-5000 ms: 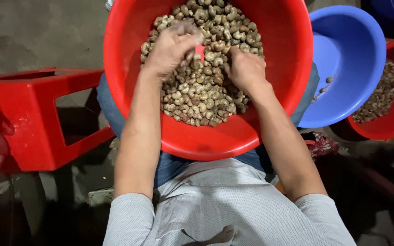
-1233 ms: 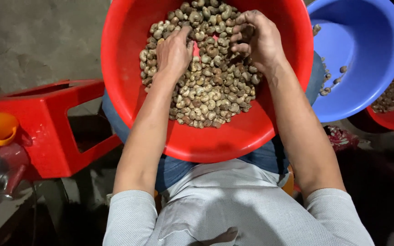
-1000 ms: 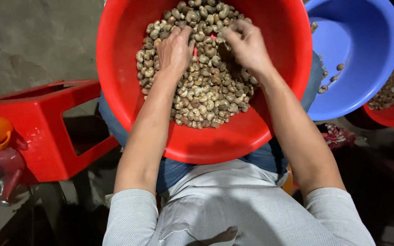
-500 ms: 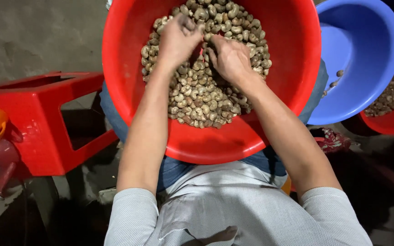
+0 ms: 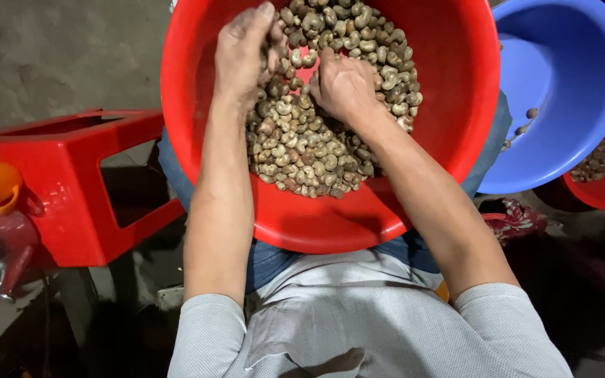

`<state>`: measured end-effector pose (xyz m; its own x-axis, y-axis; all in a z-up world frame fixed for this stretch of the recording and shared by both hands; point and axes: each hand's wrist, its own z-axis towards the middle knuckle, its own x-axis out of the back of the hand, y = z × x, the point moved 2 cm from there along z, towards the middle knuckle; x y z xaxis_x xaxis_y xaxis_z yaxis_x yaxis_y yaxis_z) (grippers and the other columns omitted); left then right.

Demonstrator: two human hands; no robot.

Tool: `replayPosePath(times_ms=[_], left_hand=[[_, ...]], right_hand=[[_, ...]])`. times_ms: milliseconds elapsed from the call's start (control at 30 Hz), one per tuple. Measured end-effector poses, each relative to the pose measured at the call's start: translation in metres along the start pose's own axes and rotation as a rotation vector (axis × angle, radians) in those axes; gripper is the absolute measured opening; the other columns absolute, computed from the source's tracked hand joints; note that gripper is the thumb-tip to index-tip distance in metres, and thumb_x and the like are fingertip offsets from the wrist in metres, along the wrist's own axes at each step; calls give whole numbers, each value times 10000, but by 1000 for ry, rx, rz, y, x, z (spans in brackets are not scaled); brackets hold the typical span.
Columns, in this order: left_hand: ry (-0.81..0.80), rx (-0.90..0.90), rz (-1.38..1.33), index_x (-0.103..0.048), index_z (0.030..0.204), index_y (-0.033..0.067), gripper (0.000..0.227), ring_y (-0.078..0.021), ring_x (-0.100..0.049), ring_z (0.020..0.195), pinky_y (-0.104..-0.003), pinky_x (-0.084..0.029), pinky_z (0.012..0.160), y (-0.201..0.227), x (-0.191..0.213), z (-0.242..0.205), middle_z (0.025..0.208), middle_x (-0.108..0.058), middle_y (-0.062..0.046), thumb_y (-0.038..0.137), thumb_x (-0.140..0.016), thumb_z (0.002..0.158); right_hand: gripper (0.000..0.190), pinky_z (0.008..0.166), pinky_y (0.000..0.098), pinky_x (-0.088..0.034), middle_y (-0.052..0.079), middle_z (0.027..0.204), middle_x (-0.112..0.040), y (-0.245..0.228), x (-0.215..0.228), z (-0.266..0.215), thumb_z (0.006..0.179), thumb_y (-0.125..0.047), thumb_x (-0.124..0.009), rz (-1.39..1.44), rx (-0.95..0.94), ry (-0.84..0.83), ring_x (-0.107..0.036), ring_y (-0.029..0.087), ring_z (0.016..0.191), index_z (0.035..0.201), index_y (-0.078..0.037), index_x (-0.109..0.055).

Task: Manually sorting cashew nuts by sifting through a large bowl and removing defective nuts.

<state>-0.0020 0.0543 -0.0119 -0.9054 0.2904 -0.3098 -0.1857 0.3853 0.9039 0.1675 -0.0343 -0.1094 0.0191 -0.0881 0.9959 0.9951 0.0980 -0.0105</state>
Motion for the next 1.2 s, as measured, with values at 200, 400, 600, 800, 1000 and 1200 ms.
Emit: replayPosePath(times_ms=[200, 400, 600, 800, 1000, 1200], left_hand=[[-78, 197, 1116, -470, 1487, 1, 475, -27, -365, 367, -148, -307, 326, -21, -12, 1, 607, -561, 16, 197, -566, 1065], [-151, 147, 1431, -632, 1115, -8, 261, -198, -521, 560, -576, -550, 843, -38, -25, -7, 600, -426, 1, -62, -419, 975], [-171, -55, 1617, -609, 1149, -88, 245, -201, -512, 476, -407, -555, 499, -81, -15, 9, 601, -559, -58, 13, -427, 1020], [-226, 47, 1677, -495, 1355, -125, 406, -188, -532, 505, -358, -598, 522, -81, -15, 12, 626, -534, -59, -85, -533, 953], [-216, 187, 1560, -512, 1269, -101, 292, -226, -598, 605, -490, -587, 715, -53, -23, -1, 622, -498, -12, -1, -476, 997], [-175, 212, 1428, -561, 1076, 33, 189, -199, -637, 706, -434, -619, 770, -46, 2, 5, 821, -583, -26, 160, -671, 990]], right_hand=[[188, 505, 230, -534, -37, 729, -541, 13, 79, 6, 976, -266, -632, 1045, -548, -352, -517, 82, 554, 893, -97, -617], [242, 469, 197, -403, 33, 799, -649, 42, 97, -2, 906, -316, -608, 2125, -602, -31, -533, 80, 563, 961, -85, -650], [260, 349, 194, -308, -12, 654, -597, 35, 116, -4, 968, -313, -616, 1909, -806, -39, -470, 55, 455, 827, -95, -634], [86, 565, 304, -649, 125, 837, -734, 16, 75, -4, 1055, -141, -639, 720, -389, -191, -655, 164, 564, 1051, -57, -657], [138, 260, 267, -395, -59, 475, -455, -2, 13, -10, 905, -1, -530, 77, 21, 111, -411, 106, 322, 918, -72, -647], [172, 260, 244, -320, -45, 509, -529, -4, -8, -7, 946, 26, -511, 44, 30, 100, -391, 95, 331, 1008, -17, -666]])
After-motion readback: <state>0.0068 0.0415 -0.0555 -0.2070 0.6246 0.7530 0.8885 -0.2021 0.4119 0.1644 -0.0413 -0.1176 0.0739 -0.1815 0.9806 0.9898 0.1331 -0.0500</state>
